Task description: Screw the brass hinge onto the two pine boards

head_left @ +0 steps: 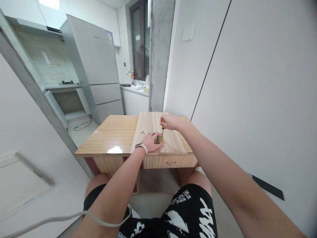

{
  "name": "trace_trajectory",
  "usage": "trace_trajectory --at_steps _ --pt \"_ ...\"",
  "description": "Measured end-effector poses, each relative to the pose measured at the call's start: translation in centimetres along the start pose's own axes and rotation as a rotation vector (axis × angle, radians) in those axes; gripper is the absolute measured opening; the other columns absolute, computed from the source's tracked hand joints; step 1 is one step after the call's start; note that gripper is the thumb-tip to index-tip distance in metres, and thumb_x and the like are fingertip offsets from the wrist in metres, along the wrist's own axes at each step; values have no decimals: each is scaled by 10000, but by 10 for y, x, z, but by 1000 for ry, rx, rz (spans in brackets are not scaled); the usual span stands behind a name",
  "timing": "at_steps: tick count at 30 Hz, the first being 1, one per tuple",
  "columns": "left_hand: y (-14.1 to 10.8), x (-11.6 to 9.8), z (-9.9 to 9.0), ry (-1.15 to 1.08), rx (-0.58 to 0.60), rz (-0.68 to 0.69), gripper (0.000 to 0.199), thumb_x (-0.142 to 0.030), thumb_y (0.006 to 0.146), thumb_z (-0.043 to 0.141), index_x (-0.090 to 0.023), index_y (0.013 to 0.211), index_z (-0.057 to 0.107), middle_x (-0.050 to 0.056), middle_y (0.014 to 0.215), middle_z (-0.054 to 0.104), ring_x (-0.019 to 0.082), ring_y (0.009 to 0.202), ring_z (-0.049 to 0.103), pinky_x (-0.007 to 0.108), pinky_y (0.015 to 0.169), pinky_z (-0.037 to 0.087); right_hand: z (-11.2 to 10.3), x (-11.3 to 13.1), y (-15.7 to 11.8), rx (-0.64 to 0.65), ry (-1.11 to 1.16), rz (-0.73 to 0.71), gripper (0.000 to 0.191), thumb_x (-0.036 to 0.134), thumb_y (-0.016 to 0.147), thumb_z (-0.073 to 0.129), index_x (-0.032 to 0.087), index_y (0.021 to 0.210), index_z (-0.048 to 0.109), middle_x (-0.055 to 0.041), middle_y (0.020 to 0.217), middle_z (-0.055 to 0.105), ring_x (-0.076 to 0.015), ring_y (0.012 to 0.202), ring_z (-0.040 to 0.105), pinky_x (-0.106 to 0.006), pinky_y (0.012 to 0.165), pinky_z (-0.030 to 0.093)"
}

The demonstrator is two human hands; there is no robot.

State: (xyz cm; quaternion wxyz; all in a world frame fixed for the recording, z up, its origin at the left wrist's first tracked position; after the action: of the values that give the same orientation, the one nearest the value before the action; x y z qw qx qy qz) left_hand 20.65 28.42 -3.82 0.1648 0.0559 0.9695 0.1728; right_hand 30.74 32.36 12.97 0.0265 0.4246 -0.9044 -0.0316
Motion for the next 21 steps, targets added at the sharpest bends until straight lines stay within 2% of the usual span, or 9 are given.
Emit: trace_trajectory --at_steps 3,6,8,12,15,19,21 --pt "0 0 0 0 -5 -2 810 -744 819 617 -225 1437 547 134 1464 567 342 1354 517 472 1167 381 2 -3 0 54 25 53 328 444 1003 609 136 1049 713 -111 802 774 -214 769 739 -269 719 483" --pt "0 1 1 -1 -9 2 824 -749 819 615 -211 1439 546 146 1477 558 347 1368 505 473 1168 380 8 -9 3 108 26 88 502 575 1006 540 107 1024 721 -125 728 758 -209 642 724 -277 672 500" --pt "0 1 1 -1 -9 6 824 -750 819 615 -212 1439 547 143 1476 560 347 1363 509 475 1163 383 10 -12 7 76 -51 89 536 596 1002 526 102 999 734 -158 770 764 -241 725 746 -295 718 516" --pt "0 0 0 2 -16 14 817 -751 820 615 -214 1433 553 136 1457 577 346 1343 526 473 1151 394 5 -14 9 -143 -220 90 552 584 1024 447 120 1017 746 -236 1063 751 -348 1072 705 -374 855 508" --pt "0 0 -1 6 -16 12 819 -755 817 617 -215 1430 556 134 1456 578 346 1337 529 473 1149 396 9 -16 6 -156 -151 97 490 525 1051 392 149 1073 705 -210 1137 732 -322 1079 686 -363 848 488" --pt "0 1 -1 12 -21 12 810 -751 819 619 -216 1424 562 128 1451 580 341 1322 537 472 1149 396 13 -10 4 -110 26 -44 223 325 1030 479 166 1101 617 -131 1110 727 -222 958 666 -282 765 448" --pt "0 1 -1 14 -19 15 806 -743 823 621 -211 1425 562 130 1448 583 342 1325 534 468 1149 396 14 -9 4 -69 68 -73 154 215 987 515 161 1106 598 -110 1081 723 -200 919 648 -265 731 431"
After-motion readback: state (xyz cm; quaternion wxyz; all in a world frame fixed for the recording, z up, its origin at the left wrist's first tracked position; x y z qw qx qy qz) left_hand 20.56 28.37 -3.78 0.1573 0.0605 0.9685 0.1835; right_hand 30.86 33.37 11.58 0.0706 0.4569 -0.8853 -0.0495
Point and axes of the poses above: each hand's wrist, its own y-axis towards the middle knuckle, its own z-axis out of the palm, x = y × z, the point moved 7 cm from there along y, towards the middle knuckle
